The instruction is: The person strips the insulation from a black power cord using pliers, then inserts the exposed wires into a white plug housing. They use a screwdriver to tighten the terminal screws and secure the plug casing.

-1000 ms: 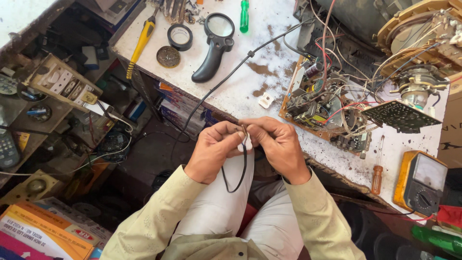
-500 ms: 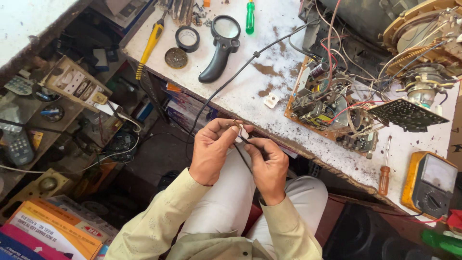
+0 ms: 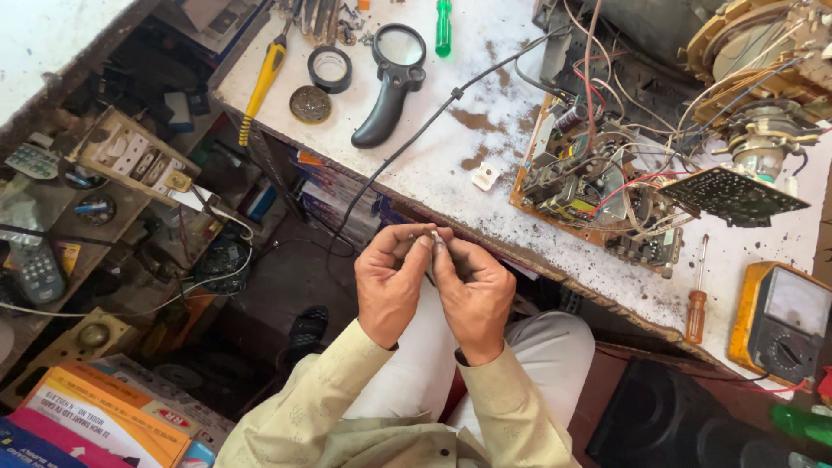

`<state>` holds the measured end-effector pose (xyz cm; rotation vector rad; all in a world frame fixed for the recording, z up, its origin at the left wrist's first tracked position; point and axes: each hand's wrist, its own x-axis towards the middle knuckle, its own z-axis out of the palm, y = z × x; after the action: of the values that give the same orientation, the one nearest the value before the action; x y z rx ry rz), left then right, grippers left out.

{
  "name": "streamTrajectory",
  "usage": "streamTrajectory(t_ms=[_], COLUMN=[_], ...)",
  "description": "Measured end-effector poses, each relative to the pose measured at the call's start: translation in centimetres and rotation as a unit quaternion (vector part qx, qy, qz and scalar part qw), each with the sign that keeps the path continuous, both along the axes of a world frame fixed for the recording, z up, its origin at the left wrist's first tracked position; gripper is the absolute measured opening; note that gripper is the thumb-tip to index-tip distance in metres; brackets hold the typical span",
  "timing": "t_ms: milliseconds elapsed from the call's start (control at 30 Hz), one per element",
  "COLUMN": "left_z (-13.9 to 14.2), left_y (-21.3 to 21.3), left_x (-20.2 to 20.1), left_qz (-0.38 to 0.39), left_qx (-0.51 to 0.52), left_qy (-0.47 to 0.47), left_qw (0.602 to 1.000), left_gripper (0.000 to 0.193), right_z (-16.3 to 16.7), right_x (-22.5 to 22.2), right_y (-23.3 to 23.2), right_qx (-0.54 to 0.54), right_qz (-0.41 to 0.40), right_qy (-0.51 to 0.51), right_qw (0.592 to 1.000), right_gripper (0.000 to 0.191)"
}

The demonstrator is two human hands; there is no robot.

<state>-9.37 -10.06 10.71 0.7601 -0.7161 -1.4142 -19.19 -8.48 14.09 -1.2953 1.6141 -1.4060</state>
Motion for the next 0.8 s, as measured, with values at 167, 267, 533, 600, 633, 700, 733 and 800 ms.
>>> streamTrajectory(t_ms=[167,267,533,600,633,700,733,800], left_z=[0.7,1.4,0.9,0.4,0.1,-0.1,-0.2,-0.1], left_y=[0.4,0.7,0.4,0.2,0.0,0.0,-0.1,-0.1], left_x=[-0.8,-1.2,-1.3,-1.3,-1.4,-1.3,-1.2,-1.1], left_qz=[0.018,0.034,0.018,0.035,0.042,0.055,0.062,0.061], left_qx=[-0.006,-0.013,0.019,0.033,0.037,0.049,0.054,0.071], left_qy=[0.005,-0.011,0.033,0.031,0.030,0.035,0.036,0.035], left_qw=[1.000,0.999,0.999,0.998,0.998,0.997,0.996,0.995], left_gripper=[0.016,0.017,0.016,0.016,0.016,0.016,0.016,0.015], right_z=[0.3,0.1,-1.7,-2.2,-2.4,-2.7,-2.9,-3.1], right_x=[0.2,0.1,-1.0,-1.3,-1.5,-1.9,-2.0,-2.2], right_y=[0.2,0.2,-0.3,-0.6,-0.9,-1.2,-1.4,-1.3], right_qx=[-0.096,-0.107,-0.057,-0.051,-0.050,-0.013,0.006,0.013], right_qz=[-0.023,-0.032,-0.015,0.023,0.042,0.078,0.097,0.113], right_qy=[0.119,0.136,-0.039,-0.090,-0.114,-0.206,-0.252,-0.256], right_qw=[0.988,0.984,0.998,0.994,0.991,0.975,0.963,0.960], right_gripper=[0.015,0.015,0.013,0.013,0.014,0.017,0.019,0.021])
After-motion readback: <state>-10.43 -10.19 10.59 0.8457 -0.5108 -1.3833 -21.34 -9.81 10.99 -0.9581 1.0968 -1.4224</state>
